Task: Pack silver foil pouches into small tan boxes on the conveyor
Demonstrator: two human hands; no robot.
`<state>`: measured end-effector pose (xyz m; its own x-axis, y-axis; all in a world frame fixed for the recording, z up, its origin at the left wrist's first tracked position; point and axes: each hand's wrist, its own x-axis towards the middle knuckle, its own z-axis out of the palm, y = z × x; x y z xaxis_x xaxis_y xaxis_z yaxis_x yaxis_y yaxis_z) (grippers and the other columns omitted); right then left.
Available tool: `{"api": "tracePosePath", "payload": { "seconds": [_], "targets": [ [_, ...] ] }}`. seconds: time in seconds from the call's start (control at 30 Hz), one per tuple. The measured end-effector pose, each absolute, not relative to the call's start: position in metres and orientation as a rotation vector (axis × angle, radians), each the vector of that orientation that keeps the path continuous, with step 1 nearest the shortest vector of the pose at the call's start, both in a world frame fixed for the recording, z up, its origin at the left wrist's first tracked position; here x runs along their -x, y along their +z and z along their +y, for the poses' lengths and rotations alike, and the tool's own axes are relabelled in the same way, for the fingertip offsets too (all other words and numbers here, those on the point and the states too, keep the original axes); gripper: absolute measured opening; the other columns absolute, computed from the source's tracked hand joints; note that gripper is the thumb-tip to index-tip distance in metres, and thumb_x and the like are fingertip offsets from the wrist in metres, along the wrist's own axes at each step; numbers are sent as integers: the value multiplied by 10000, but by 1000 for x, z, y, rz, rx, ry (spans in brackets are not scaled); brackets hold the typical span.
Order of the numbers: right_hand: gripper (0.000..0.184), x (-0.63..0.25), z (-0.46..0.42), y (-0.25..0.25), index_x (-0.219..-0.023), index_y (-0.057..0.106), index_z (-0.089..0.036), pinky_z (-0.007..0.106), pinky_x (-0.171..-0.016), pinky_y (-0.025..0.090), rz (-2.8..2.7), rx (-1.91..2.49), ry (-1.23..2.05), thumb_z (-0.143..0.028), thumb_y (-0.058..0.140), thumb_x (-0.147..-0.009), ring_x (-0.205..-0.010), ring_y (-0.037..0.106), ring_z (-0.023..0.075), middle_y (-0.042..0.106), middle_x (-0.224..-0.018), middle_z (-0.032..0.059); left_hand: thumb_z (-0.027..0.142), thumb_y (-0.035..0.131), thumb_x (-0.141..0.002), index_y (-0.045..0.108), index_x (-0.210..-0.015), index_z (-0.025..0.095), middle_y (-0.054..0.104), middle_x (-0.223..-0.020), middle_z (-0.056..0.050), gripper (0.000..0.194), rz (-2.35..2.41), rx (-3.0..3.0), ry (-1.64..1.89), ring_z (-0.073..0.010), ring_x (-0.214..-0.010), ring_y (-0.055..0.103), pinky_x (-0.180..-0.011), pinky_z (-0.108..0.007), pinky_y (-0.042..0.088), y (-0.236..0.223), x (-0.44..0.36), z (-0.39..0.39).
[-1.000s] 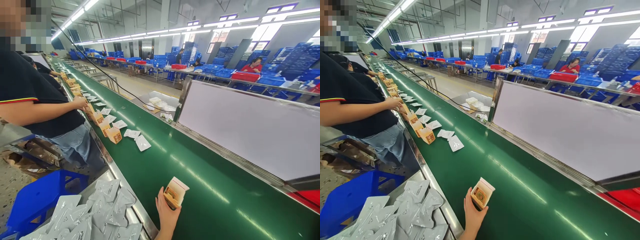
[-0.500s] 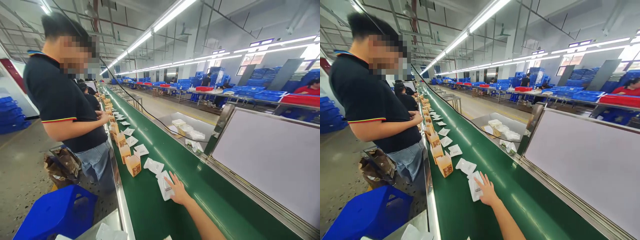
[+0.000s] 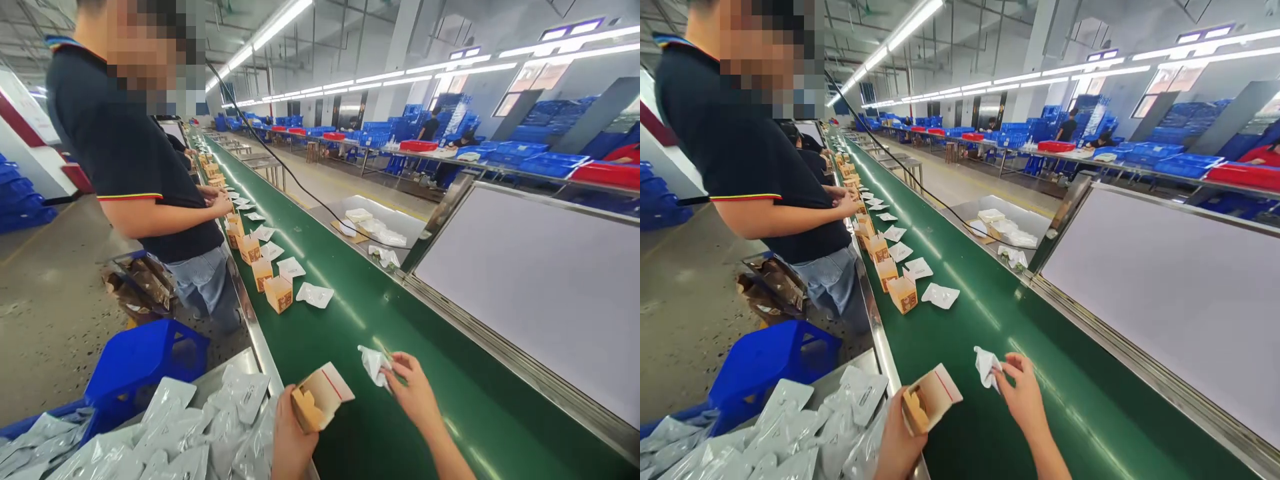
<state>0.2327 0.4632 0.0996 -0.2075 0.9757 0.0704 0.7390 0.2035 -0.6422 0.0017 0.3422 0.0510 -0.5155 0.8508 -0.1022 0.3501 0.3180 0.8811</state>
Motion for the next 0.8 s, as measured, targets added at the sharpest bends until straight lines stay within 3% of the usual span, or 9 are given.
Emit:
{"api": "tracePosePath", "payload": {
  "seconds": [0.07, 0.17, 0.23, 0.33, 0.43, 0.53, 0.6, 0.67, 0.8],
  "targets": [
    [450, -246, 430, 138, -923, 690, -163, 313, -830, 494, -1924, 1448, 912, -495, 391, -874, -1020, 579, 246, 572, -1163, 145, 131, 575, -527, 478, -1182, 148, 566, -1194, -133, 662, 1982, -1170, 1124, -307, -1178, 517, -1037, -467, 411, 61, -2, 340],
    [397, -247, 391, 185, -851, 687, -183, 278, -716, 494, -1767, 1183, 1335, -503, 453, -869, -826, 597, 197, 621, -968, 87, 141, 593, -565, 446, -1204, 169, 549, -1223, -121, 657, 1904, -1334, 1146, -299, -1201, 497, -1036, -481, 407, 70, -10, 334],
    [383, -240, 376, 199, -795, 683, -184, 275, -682, 481, -1760, 1188, 1391, -495, 470, -861, -771, 592, 186, 628, -867, 63, 161, 630, -582, 407, -1230, 180, 526, -1256, -124, 686, 1861, -1429, 1189, -305, -1228, 474, -1035, -497, 406, 72, -18, 327],
    [336, -229, 362, 199, -789, 690, -201, 275, -665, 469, -1869, 1376, 1166, -442, 467, -861, -741, 588, 167, 638, -889, 52, 179, 652, -621, 360, -1262, 193, 483, -1302, -137, 705, 1832, -1578, 1283, -311, -1270, 435, -1035, -517, 405, 76, -26, 317],
    [325, -215, 344, 187, -748, 691, -217, 288, -645, 466, -2062, 1512, 653, -378, 444, -883, -719, 567, 168, 613, -861, 60, 128, 595, -671, 364, -1264, 202, 490, -1288, -129, 641, 1796, -1743, 1348, -284, -1269, 440, -1041, -501, 407, 82, -33, 311],
    [373, -200, 321, 175, -884, 708, -205, 304, -620, 470, -2235, 1555, 193, -298, 350, -938, -704, 564, 191, 604, -767, 79, 154, 584, -725, 392, -1253, 194, 505, -1273, -134, 563, 1783, -1787, 1400, -278, -1259, 449, -1049, -489, 403, 88, -39, 307],
    [399, -194, 307, 173, -1056, 676, -186, 324, -690, 502, -2304, 1561, 166, -240, 295, -953, -769, 603, 203, 661, -859, 98, 161, 578, -738, 402, -1251, 188, 504, -1276, -135, 543, 1792, -1759, 1402, -276, -1255, 450, -1047, -487, 405, 89, -42, 304],
    [401, -193, 297, 175, -1182, 613, -147, 383, -866, 499, -2368, 1532, 340, -221, 300, -944, -977, 610, 242, 657, -1098, 129, 128, 553, -727, 404, -1249, 187, 507, -1275, -129, 547, 1798, -1735, 1390, -269, -1251, 453, -1046, -486, 406, 91, -43, 301],
    [566, -202, 296, 191, -1412, 349, -96, 435, -1104, 318, -2448, 1296, 1030, -297, 442, -891, -1337, 346, 260, 386, -1447, 136, 136, 490, -762, 399, -1265, 204, 492, -1313, -121, 516, 1607, -1772, 1326, -261, -1262, 450, -1057, -492, 397, 91, -45, 293]
  ]
}}
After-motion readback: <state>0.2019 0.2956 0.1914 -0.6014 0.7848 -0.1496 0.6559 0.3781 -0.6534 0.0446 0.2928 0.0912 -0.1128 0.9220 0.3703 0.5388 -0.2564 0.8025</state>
